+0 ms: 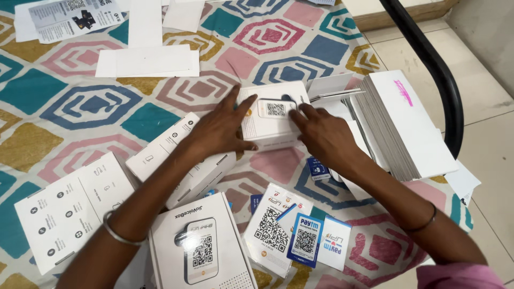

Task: The person assembles small white boxes by folding flat pieces and inserting them into larger boxes. They also handle QR code cards and plastic sleeves, placing them into the boxes. The person stacks the completed boxes on the floor.

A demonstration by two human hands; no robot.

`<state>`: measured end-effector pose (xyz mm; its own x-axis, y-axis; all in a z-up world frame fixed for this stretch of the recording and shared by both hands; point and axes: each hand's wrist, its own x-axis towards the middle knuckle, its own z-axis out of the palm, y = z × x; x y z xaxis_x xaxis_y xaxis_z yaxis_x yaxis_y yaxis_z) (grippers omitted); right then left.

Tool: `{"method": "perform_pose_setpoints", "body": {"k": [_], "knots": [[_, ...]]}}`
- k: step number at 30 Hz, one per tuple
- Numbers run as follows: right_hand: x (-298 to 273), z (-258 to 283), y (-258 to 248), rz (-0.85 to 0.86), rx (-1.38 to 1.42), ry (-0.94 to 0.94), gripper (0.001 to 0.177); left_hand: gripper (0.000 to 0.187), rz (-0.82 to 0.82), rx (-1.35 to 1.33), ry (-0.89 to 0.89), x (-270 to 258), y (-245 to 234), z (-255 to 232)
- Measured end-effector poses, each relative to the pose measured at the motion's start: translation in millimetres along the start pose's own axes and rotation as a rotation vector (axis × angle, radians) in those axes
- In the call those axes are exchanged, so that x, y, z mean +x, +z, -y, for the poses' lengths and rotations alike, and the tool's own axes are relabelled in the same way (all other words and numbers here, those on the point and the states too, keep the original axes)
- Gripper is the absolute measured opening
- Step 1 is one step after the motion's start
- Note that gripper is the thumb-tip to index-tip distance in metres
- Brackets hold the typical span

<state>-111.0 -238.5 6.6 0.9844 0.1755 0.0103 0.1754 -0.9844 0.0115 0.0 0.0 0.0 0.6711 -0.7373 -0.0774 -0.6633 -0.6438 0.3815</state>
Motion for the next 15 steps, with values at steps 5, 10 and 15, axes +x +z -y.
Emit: {"method": "perform_pose_setpoints", "body": {"k": [5,10,15], "knots": [[41.3,-2.3,12.7,-0.288,-0.327,-0.211,0.054,0.12,0.031,0.039,-0.139,35.3,1.2,23.2],[71.6,-9.4,32.0,-0.36,-0.448,-0.187,0.058,0.111,-0.134,-0.009,-0.094,66.7,15.9,41.3],[79.6,-15.8,50.8,-0.361,-0.651,-0.097,0.07,0.1,-0.288,-0.065,0.017,87.4,39.6,48.3]]}}
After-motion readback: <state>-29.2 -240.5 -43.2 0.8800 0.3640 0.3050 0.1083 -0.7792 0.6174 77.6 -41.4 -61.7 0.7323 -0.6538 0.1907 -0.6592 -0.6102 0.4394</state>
